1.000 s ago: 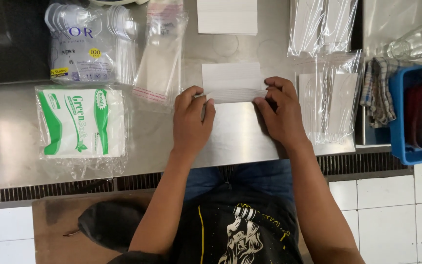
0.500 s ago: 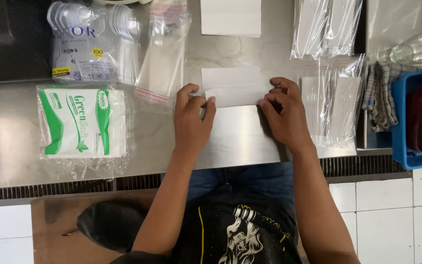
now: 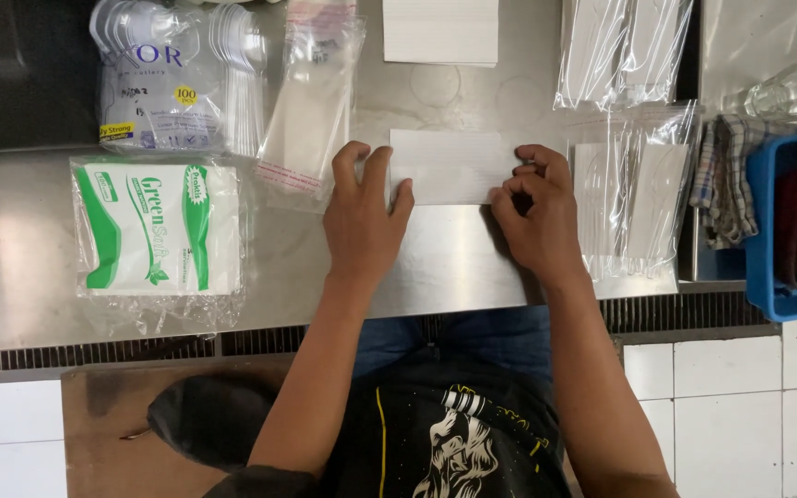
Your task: The person folds a paper napkin and inserts a plastic fork into a small plastic bag by hand.
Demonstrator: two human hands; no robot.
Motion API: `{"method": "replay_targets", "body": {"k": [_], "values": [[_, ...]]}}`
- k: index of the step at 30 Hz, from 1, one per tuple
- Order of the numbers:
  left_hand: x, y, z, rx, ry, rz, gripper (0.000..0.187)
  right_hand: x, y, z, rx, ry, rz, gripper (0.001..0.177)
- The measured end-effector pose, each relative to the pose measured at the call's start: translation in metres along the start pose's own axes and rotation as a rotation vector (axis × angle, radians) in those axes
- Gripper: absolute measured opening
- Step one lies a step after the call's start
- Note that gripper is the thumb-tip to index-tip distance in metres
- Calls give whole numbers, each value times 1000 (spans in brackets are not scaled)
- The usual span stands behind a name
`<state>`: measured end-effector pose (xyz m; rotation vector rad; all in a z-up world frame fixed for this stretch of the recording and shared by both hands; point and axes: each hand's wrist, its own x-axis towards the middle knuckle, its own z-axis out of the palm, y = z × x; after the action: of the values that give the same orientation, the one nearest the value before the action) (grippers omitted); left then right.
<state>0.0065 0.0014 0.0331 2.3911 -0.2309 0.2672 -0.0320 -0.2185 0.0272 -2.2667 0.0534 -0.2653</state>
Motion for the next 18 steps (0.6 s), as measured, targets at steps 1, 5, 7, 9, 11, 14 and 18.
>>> {"method": "replay_targets", "body": {"k": [1,5,7,9,11,14,18], "values": [[1,-2,1,27,-31,15,30,0,0,0,-21,2,-12,21],[2,-9,2,85,-92,43,32,0,2,2,-53,25,-40,21],[2,-12,3,96,-88,49,32,-1,2,3,-50,31,-42,21],[2,-13,5,108,-82,55,32,-1,3,4,-47,38,-46,21],[1,-14,7,101,-62,62,33,-1,3,5,-43,56,-51,21],[2,-12,5,87,-32,74,33,-1,5,8,-48,78,-62,21],[1,-14,9,97,-6,82,33,-1,5,9,-48,93,-68,22]]}}
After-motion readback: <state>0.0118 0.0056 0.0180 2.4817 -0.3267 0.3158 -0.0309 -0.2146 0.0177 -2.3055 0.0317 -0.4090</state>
